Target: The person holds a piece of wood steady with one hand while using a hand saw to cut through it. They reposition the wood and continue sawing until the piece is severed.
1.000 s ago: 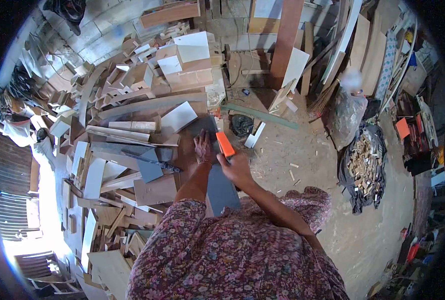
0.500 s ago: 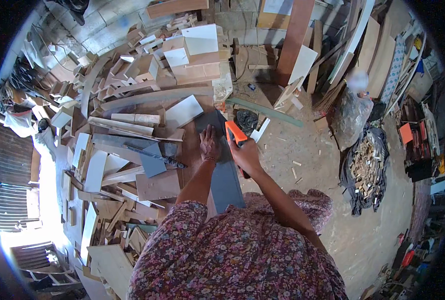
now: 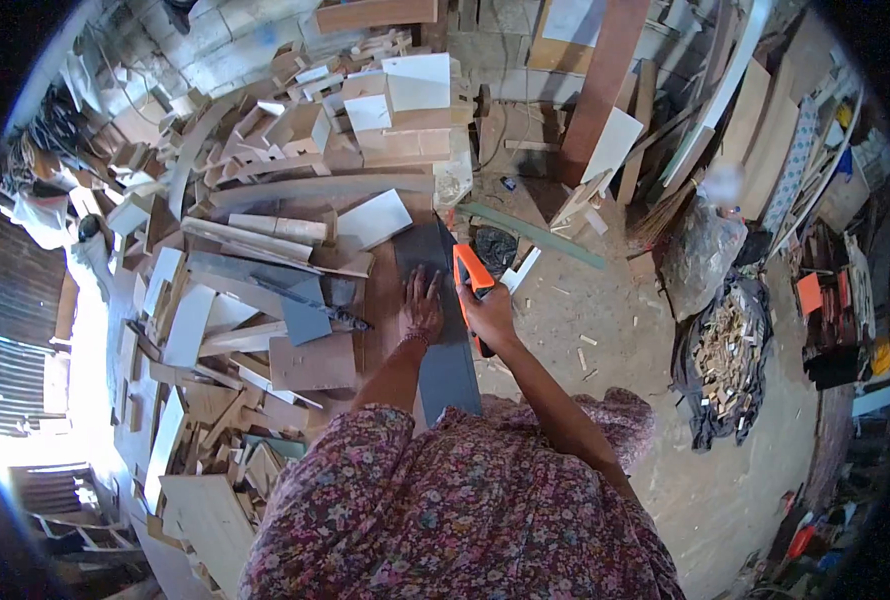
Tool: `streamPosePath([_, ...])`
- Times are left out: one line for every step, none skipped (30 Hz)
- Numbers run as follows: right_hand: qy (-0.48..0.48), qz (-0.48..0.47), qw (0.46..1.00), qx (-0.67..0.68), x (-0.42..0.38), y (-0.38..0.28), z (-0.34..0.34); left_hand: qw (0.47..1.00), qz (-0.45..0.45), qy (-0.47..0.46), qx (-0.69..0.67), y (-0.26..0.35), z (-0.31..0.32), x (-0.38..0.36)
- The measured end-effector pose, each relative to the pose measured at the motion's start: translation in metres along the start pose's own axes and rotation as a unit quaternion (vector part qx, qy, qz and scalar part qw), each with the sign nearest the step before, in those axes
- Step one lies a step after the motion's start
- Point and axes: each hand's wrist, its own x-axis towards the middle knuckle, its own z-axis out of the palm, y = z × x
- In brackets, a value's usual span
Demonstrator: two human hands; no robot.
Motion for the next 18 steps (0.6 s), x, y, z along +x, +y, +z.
streamPosePath([-0.043,0.068,0.997,0.011,-0.002,-0.004,-0.004,0.999,0.01,-0.001,0.033,-0.002,0.002,0.0])
streamPosePath([-0.05,0.068,0.996,0.008,-0.003,-0.009,-0.007,0.998,0.02,-0.002,0.067,-0.004,0.003,0.001])
streamPosePath([-0.017,0.03,0.998,0.047,-0.004,-0.014,-0.008,0.998,0.014,-0.002,0.068,-0.006,0.004,0.002])
streamPosePath([0.018,-0.007,0.996,0.089,-0.007,-0.022,-0.011,0.999,0.012,-0.001,0.041,-0.007,0.006,0.003])
streamPosePath([0.014,-0.006,0.996,0.09,-0.01,-0.03,-0.015,1.0,0.01,0.001,0.014,-0.007,0.009,0.003])
streamPosePath([-0.003,0.0,0.998,0.068,-0.012,-0.044,-0.023,1.0,0.008,0.003,0.016,-0.005,0.009,0.004])
streamPosePath([-0.02,0.006,0.999,0.047,-0.015,-0.053,-0.027,0.999,0.001,-0.007,0.043,-0.003,0.008,0.005])
streamPosePath([-0.004,-0.086,0.996,-0.024,-0.022,-0.054,-0.029,0.997,-0.006,-0.019,0.071,-0.004,0.005,0.004])
streamPosePath([-0.006,-0.082,0.996,-0.023,-0.032,-0.06,-0.035,0.997,-0.007,-0.023,0.072,-0.005,0.001,0.003])
streamPosePath([-0.026,-0.07,0.997,0.014,-0.042,-0.071,-0.046,0.995,-0.002,-0.037,0.092,-0.004,0.0,0.003])
streamPosePath([-0.043,-0.062,0.996,0.049,-0.048,-0.08,-0.058,0.993,0.004,-0.046,0.112,-0.002,0.0,0.007])
streamPosePath([-0.042,-0.009,0.996,0.072,-0.051,-0.084,-0.066,0.993,0.004,-0.044,0.109,-0.002,0.001,0.008])
streamPosePath([-0.042,-0.009,0.997,0.07,-0.05,-0.089,-0.074,0.995,0.007,-0.036,0.09,-0.004,0.002,0.008])
streamPosePath([-0.066,0.024,0.994,0.084,-0.05,-0.094,-0.08,0.997,0.01,-0.029,0.073,-0.006,0.003,0.007])
streamPosePath([-0.089,0.058,0.989,0.099,-0.05,-0.096,-0.082,0.997,0.011,-0.031,0.074,-0.006,0.003,0.008])
streamPosePath([-0.09,0.062,0.989,0.1,-0.046,-0.091,-0.075,0.997,0.016,-0.019,0.075,-0.005,0.004,0.006])
streamPosePath([-0.072,0.035,0.995,0.062,-0.04,-0.079,-0.061,0.997,0.022,-0.007,0.077,-0.005,0.004,0.004])
streamPosePath([-0.053,0.009,0.998,0.023,-0.032,-0.065,-0.046,0.997,0.024,-0.011,0.077,-0.005,0.005,0.001])
